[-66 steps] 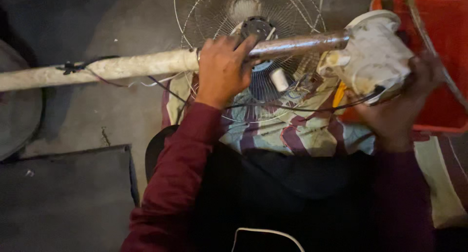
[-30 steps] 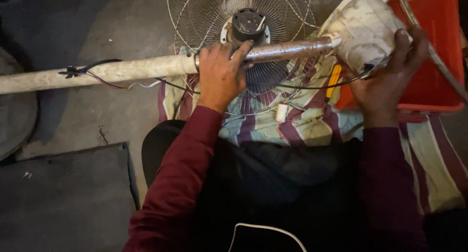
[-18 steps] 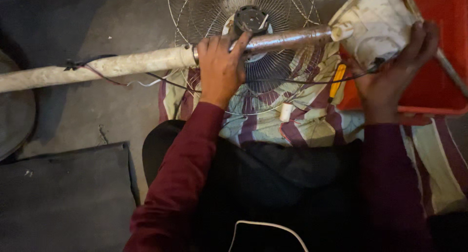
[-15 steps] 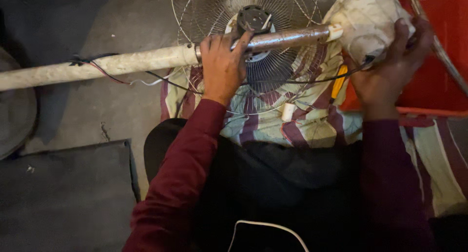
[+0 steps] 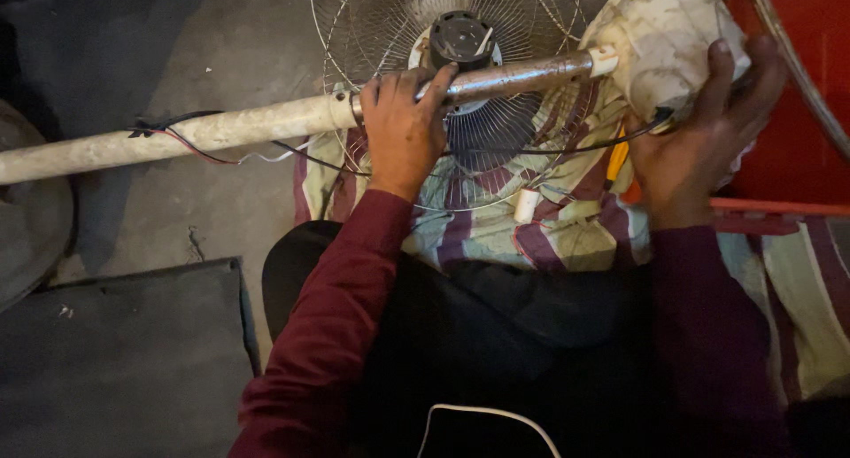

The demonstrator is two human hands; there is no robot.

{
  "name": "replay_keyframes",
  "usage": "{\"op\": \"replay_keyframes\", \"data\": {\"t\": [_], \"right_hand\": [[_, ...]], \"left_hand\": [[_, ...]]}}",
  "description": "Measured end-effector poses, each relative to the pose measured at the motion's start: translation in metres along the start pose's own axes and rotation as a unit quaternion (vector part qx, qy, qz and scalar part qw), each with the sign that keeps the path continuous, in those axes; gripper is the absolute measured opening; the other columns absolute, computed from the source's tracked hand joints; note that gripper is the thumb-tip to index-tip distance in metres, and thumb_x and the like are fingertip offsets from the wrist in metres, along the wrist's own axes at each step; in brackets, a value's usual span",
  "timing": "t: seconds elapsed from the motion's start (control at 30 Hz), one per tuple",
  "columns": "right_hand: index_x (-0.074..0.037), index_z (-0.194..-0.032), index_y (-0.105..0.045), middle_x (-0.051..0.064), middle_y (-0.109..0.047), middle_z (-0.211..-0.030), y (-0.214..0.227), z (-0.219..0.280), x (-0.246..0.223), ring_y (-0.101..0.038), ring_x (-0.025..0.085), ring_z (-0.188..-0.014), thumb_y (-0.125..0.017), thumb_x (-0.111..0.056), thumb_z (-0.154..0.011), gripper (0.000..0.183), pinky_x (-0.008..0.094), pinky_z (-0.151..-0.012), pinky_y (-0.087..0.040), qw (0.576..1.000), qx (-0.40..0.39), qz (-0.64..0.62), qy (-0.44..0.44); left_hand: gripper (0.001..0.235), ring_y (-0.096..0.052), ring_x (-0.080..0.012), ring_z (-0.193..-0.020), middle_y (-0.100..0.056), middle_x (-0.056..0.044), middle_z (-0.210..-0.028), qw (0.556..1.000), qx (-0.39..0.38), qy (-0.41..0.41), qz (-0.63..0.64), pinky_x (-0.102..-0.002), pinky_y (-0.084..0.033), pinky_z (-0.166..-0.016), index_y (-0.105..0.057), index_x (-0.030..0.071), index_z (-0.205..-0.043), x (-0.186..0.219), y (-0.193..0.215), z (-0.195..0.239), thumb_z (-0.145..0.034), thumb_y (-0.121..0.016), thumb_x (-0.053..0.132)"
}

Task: The person sits on a mat and works on a disassembled standing fan. They repeatedly attach and detach a white plastic housing to the fan's metal shaft, using a flat metal bar to tap the housing into place. The person also handles wires near the motor and adjusts the housing multiple times.

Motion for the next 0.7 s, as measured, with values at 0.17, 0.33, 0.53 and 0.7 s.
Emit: {"op": "replay_keyframes", "data": {"t": [0.17,0.33,0.53,0.7], "right_hand": [[-0.035,-0.169,-0.016,0.013,-0.013,-0.165,-0.004,0.011,-0.002,-0.026,0.036,-0.157,-0.089,-0.02,-0.09,0.109,0.051,-0.126,-0.036,1.0,0.015,0.0,-0.013],[-0.034,-0.17,-0.02,0.012,-0.014,-0.166,-0.003,0.023,-0.001,-0.027,0.036,-0.156,-0.085,-0.026,-0.093,0.102,0.052,-0.124,-0.037,0.999,0.032,0.009,-0.012],[-0.029,-0.161,-0.039,0.012,-0.022,-0.159,-0.001,0.028,-0.002,-0.034,0.032,-0.148,-0.083,-0.037,-0.094,0.081,0.054,-0.122,-0.044,0.993,0.116,0.0,-0.005],[-0.023,-0.151,-0.043,0.011,-0.027,-0.155,0.009,0.035,-0.017,-0.037,0.034,-0.147,-0.091,-0.045,-0.097,0.075,0.055,-0.117,-0.047,0.984,0.175,0.038,0.004]], "left_hand": [[0.049,-0.06,-0.0276,-0.112,-0.066,-0.007,-0.117,1.0,-0.006,0.008,0.002,-0.049,-0.04,-0.105,-0.064,0.022,-0.137,-0.001,0.0,-0.001,-0.09,-0.071,0.008],[0.05,-0.06,-0.0297,-0.112,-0.066,-0.01,-0.119,1.0,-0.022,0.0,0.009,-0.05,-0.039,-0.101,-0.063,0.02,-0.136,0.0,-0.002,0.001,-0.087,-0.074,0.012],[0.05,-0.063,-0.0302,-0.108,-0.067,-0.014,-0.114,0.994,-0.109,-0.021,-0.002,-0.049,-0.043,-0.091,-0.061,0.016,-0.139,0.031,-0.046,-0.019,-0.091,-0.072,0.015],[0.05,-0.068,-0.0308,-0.089,-0.07,-0.014,-0.1,0.984,-0.167,-0.05,0.045,-0.051,-0.046,-0.082,-0.063,0.017,-0.134,0.048,-0.071,-0.033,-0.087,-0.072,0.03]]}}
Point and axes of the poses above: each hand's wrist, its own z-axis away from the middle knuckle, its own y-axis out of the back of the hand, x = y × z, the point moved 10 cm from there along -z, towards the middle knuckle
